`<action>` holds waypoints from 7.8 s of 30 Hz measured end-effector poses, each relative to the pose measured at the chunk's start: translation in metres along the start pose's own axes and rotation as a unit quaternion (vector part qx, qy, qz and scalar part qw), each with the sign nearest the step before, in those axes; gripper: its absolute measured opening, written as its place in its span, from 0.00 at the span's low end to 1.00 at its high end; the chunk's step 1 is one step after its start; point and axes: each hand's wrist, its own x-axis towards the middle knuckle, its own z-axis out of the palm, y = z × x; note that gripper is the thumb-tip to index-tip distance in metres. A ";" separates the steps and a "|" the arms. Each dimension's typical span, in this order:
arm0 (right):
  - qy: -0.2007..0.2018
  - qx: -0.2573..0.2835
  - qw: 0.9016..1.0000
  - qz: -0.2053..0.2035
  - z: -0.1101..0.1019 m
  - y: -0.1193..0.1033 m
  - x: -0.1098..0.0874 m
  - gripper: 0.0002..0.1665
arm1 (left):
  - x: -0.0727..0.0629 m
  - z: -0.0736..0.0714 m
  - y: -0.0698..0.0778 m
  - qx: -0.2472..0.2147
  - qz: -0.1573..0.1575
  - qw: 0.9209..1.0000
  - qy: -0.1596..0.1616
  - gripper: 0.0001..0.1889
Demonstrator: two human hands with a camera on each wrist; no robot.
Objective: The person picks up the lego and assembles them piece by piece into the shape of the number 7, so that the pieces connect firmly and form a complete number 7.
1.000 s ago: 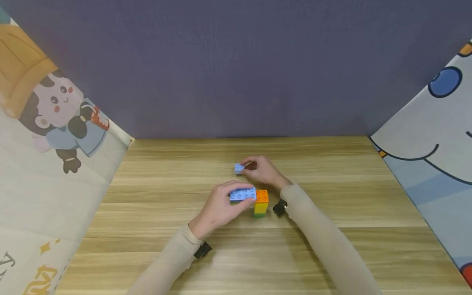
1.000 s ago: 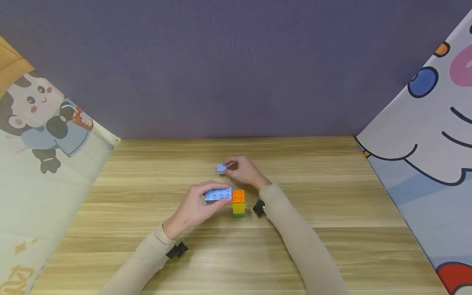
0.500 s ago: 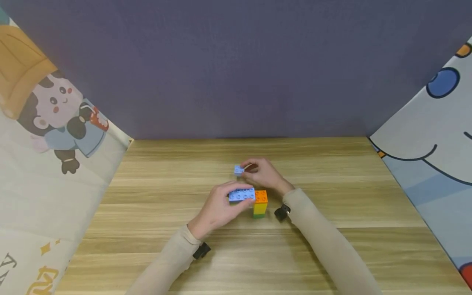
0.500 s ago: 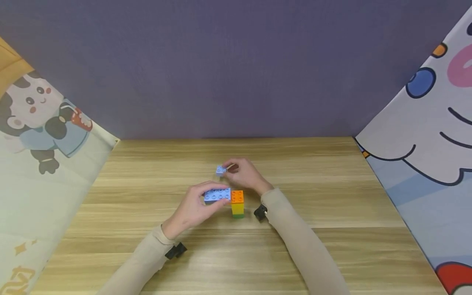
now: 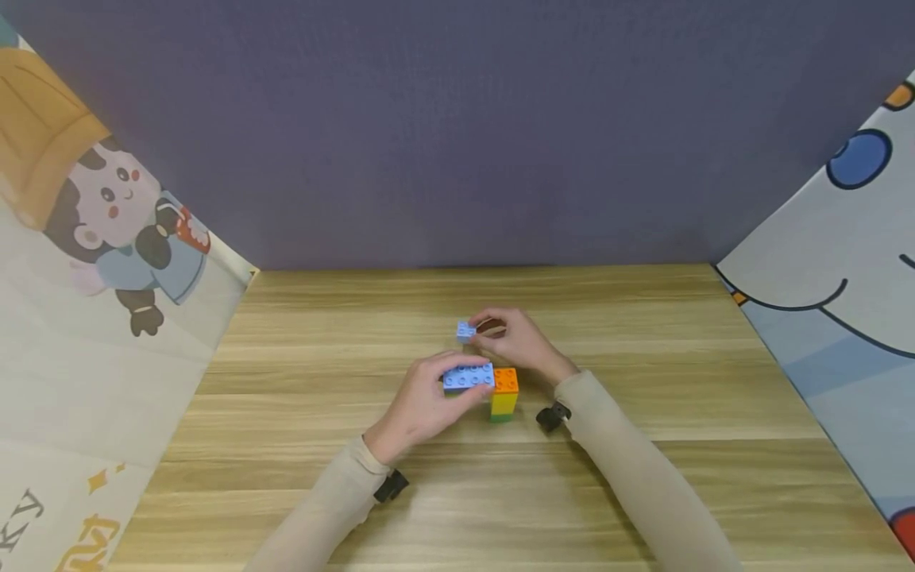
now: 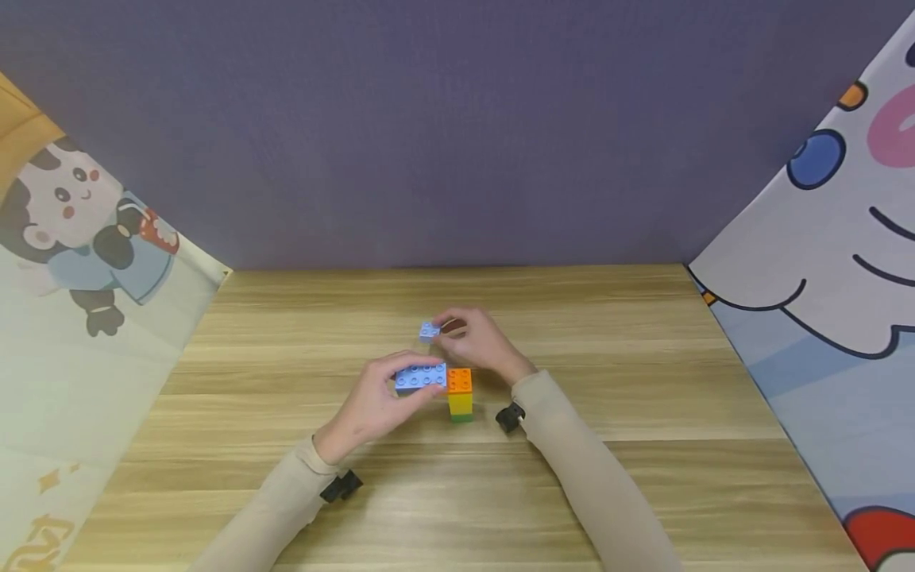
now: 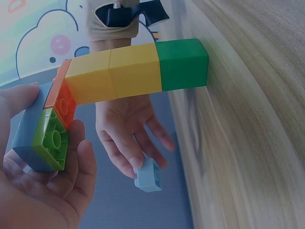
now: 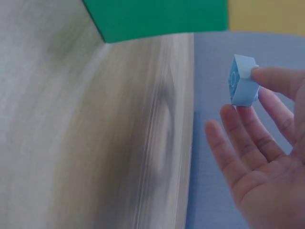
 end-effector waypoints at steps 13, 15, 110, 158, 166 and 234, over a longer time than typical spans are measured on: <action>0.009 0.017 1.000 0.013 -0.008 -0.005 -0.015 0.16 | -0.001 0.000 0.000 -0.009 0.000 1.000 -0.003 0.18; 0.012 0.024 1.000 0.014 -0.009 -0.007 -0.017 0.16 | -0.001 0.000 0.000 -0.010 0.001 1.000 -0.003 0.18; 0.151 -0.002 0.949 -0.278 -0.002 -0.025 -0.105 0.18 | 0.000 0.002 -0.005 -0.052 0.004 0.999 0.002 0.17; 0.111 0.088 0.986 -0.089 0.000 -0.021 -0.130 0.34 | -0.021 -0.026 -0.018 0.029 -0.017 0.999 0.021 0.21; 0.053 0.119 0.992 -0.003 0.002 -0.009 -0.137 0.28 | -0.021 -0.029 -0.016 0.027 -0.030 0.999 0.008 0.21; 0.079 0.129 0.972 0.180 0.013 0.011 -0.080 0.32 | 0.062 -0.004 -0.080 -0.002 -0.170 0.984 0.048 0.23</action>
